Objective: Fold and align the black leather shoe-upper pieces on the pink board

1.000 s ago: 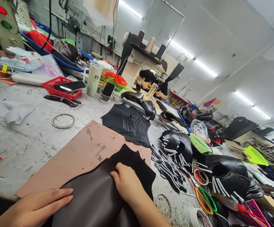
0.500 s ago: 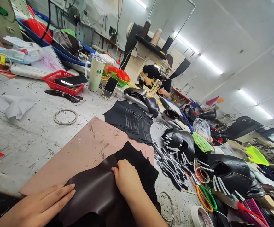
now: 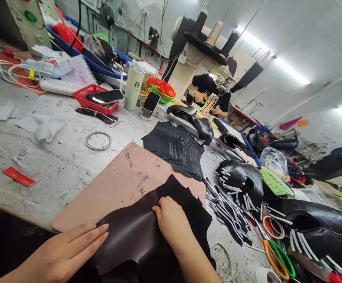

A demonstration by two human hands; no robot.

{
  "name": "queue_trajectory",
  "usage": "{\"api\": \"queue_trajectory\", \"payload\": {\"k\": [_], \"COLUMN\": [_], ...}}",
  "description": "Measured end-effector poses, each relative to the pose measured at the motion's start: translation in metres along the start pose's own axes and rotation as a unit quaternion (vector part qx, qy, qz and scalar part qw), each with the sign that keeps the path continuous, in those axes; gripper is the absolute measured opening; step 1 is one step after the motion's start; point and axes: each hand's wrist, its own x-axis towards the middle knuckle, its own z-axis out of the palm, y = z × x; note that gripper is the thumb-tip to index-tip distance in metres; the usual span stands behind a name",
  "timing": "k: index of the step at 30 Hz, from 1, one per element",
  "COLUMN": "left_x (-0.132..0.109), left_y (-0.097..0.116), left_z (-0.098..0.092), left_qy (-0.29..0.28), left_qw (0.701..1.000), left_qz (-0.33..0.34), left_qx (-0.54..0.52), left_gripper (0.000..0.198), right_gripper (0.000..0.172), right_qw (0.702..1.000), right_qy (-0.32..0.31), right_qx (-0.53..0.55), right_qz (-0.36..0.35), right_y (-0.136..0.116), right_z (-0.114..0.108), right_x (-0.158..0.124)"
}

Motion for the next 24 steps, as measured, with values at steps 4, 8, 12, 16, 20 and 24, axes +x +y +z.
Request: {"api": "queue_trajectory", "payload": {"k": [4, 8, 12, 16, 20, 24], "left_x": [-0.004, -0.005, -0.005, -0.011, -0.013, 0.016], "left_y": [0.003, 0.005, 0.005, -0.002, -0.009, -0.005], "left_z": [0.005, 0.012, 0.008, -0.006, -0.017, -0.012], "left_qy": [-0.010, 0.010, 0.007, -0.098, -0.148, -0.172], "left_qw": [0.999, 0.997, 0.996, 0.994, 0.988, 0.977], "left_qz": [-0.040, -0.056, -0.080, -0.018, 0.010, 0.014], "left_qx": [-0.021, -0.047, -0.049, -0.044, -0.047, -0.122], "left_gripper": [0.041, 0.038, 0.033, 0.038, 0.047, 0.035], "right_gripper": [0.024, 0.023, 0.021, 0.019, 0.018, 0.017], "right_qw": [1.000, 1.000, 0.999, 0.999, 0.999, 0.999], "right_qy": [-0.004, -0.001, 0.002, 0.000, 0.006, 0.009], "right_qx": [-0.005, -0.016, -0.033, -0.046, -0.051, -0.053], "right_qz": [0.002, 0.000, -0.006, -0.012, -0.015, -0.012], "right_y": [0.002, 0.002, 0.002, 0.003, 0.004, 0.002], "right_z": [0.002, 0.003, 0.002, 0.002, 0.003, 0.003], "right_x": [-0.002, -0.001, -0.001, -0.001, -0.001, -0.001]}}
